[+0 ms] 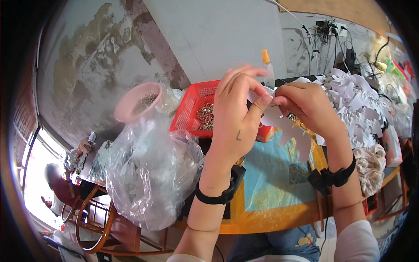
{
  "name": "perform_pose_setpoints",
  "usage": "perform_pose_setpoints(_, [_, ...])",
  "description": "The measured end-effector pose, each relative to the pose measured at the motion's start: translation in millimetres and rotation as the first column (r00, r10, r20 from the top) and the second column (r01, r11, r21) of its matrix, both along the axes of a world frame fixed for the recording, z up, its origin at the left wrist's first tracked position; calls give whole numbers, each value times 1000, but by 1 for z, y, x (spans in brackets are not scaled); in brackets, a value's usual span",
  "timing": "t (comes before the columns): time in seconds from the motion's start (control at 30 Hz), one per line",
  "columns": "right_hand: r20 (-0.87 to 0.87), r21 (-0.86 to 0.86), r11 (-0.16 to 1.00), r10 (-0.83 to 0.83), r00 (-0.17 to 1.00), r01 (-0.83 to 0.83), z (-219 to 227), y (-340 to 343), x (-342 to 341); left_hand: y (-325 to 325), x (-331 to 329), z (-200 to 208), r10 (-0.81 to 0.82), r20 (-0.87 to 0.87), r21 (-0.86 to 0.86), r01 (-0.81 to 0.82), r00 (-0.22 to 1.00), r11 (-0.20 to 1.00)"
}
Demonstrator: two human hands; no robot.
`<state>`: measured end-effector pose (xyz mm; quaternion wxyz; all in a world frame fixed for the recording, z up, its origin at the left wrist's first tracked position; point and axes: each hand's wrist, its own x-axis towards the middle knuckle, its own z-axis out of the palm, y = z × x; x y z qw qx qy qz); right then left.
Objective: Apply adhesive and attach metal eyelets or components to white shoe upper parts.
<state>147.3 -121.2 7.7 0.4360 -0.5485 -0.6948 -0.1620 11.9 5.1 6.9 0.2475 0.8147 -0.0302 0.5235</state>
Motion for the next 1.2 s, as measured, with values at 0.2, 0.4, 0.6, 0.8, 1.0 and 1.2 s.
perform_pose_setpoints(0.2, [-10, -36, 999, -17, 1000, 17, 1, -3, 2, -13, -1, -3, -20, -84, -170, 5, 996, 985])
perform_pose_setpoints(0.4, [13, -11, 999, -49, 999, 49, 3, -6, -2, -21, -4, 3, -276, -13, -482, 236, 961, 844])
perform_pose_setpoints(0.6, [146, 196, 960, -231, 962, 201, 4, 0, -6, -14, 1, 0, -283, 104, -460, 298, 954, 836])
perform_pose_setpoints(0.8, [108, 425, 898, -173, 979, 112, 12, -1, -11, -13, 0, 2, -199, 94, -485, 220, 975, 847])
perform_pose_setpoints(1.0, [-43, 380, 902, -203, 978, 204, 3, 8, -14, -6, 3, -3, -264, 78, -496, 267, 961, 826])
perform_pose_setpoints(1.2, [-543, 220, 975, 147, 827, -28, -2, 8, -20, -12, 5, -2, -251, 154, -420, 293, 956, 859])
